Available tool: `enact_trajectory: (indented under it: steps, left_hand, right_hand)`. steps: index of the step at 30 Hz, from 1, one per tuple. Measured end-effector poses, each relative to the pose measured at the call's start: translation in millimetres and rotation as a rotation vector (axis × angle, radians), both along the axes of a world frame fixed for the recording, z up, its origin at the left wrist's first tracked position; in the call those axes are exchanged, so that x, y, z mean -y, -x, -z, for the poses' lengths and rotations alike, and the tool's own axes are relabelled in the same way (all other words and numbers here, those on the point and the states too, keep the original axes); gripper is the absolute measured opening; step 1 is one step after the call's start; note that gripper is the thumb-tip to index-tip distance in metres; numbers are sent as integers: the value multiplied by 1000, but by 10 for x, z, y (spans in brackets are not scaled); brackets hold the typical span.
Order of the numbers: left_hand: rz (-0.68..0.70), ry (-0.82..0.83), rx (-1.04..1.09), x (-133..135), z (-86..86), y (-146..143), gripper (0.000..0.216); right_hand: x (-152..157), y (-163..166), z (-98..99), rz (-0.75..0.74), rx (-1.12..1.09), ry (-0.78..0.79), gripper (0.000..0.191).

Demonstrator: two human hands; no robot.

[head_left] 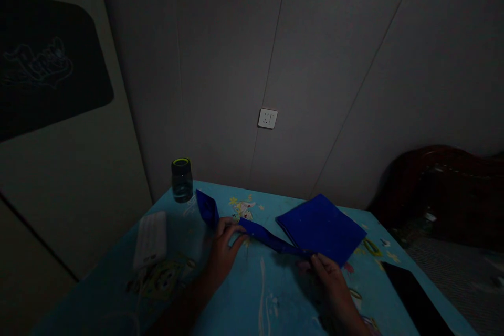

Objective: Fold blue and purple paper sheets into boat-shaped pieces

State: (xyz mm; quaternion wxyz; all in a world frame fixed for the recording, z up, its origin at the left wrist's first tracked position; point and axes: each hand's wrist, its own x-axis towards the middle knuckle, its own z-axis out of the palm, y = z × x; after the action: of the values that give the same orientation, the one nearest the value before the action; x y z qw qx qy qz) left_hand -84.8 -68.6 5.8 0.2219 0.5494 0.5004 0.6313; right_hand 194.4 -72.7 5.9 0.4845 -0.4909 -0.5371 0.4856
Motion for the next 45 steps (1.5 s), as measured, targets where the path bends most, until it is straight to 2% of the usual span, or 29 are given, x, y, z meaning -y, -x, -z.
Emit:
enact_trajectory:
  steps: [7, 11, 16, 20, 23, 26, 29, 31, 33, 39, 45]
  left_hand:
    - [219, 220, 318, -55, 157, -103, 22]
    - [229, 263, 385, -80, 188, -119, 29]
    - [214, 283, 420, -68, 116, -106, 30]
    - [222, 298, 422, -35, 59, -125, 35]
    - [230, 281, 440, -31, 71, -152, 53]
    - [207, 284, 433, -59, 134, -166, 69]
    - [141, 301, 388, -100, 196, -160, 48]
    - [100, 298, 363, -118, 214, -148, 34]
    - [73, 284, 354, -124, 218, -131, 28]
    - [20, 254, 342, -130, 231, -70, 27]
    - [93, 158, 228, -121, 249, -65, 39]
  right_hand:
    - [-20, 15, 88, 55, 80, 9, 56]
    - [-76, 27, 160, 144, 171, -129, 50]
    - [-102, 28, 142, 178, 292, -294, 47]
    - [-78, 21, 125, 146, 298, -214, 49]
    - [-68, 39, 137, 176, 243, -169, 47]
    - [-72, 79, 156, 215, 85, -126, 43]
    - [-85, 109, 180, 198, -26, -111, 38]
    - [-95, 107, 198, 172, -24, -115, 35]
    - [-103, 93, 213, 150, 10, -112, 35]
    - [-81, 72, 167, 166, 120, -108, 44]
    - [-47, 34, 77, 230, 254, -176, 46]
